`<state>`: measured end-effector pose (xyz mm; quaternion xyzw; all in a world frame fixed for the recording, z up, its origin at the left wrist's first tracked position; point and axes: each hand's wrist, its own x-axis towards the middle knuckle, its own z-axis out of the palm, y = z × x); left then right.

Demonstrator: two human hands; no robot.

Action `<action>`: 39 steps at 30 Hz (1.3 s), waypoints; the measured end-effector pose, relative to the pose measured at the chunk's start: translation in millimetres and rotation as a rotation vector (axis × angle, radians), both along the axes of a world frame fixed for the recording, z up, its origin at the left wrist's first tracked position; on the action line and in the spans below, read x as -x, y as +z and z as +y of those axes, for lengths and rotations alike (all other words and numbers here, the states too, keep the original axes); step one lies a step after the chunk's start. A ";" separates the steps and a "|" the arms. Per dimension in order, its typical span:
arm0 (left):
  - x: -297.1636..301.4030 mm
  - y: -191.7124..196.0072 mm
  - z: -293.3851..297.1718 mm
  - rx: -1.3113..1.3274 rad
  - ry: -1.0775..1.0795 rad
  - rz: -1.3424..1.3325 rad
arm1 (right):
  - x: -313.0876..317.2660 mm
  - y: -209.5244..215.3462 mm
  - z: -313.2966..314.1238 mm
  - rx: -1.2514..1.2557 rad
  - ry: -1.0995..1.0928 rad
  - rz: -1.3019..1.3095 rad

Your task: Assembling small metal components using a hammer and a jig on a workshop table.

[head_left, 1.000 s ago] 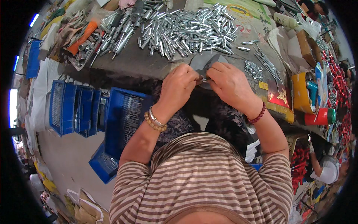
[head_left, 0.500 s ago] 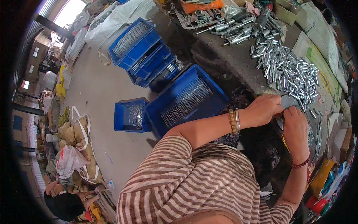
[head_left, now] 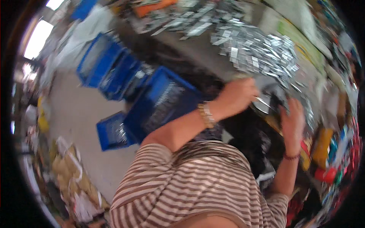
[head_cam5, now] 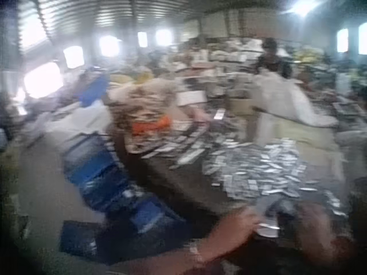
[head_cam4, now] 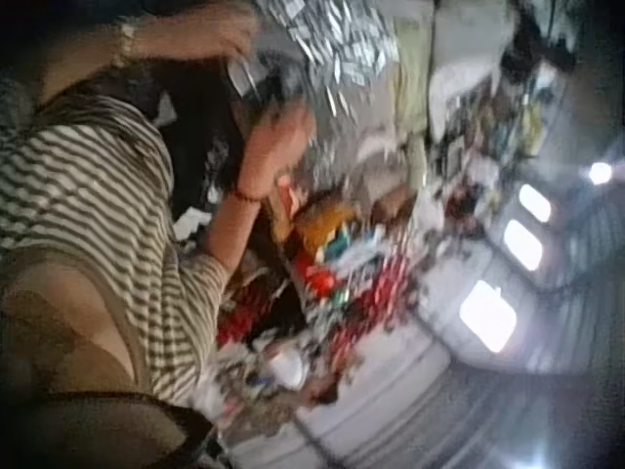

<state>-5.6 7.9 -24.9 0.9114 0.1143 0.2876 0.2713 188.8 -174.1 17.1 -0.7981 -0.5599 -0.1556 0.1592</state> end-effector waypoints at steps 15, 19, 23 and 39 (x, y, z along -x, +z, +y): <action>0.7 18.6 -2.2 0.226 -0.006 0.002 | 49.7 31.0 -27.2 -0.188 0.088 0.312; 1.4 18.5 -4.3 0.233 0.000 -0.010 | 52.1 17.4 -31.8 -0.057 0.109 0.210; 2.3 15.8 -0.9 0.248 -0.006 -0.001 | 51.6 16.5 -22.1 -0.181 0.102 0.406; 8.8 6.2 -14.7 0.117 0.055 -0.187 | 72.3 1.7 -16.9 0.070 0.052 0.518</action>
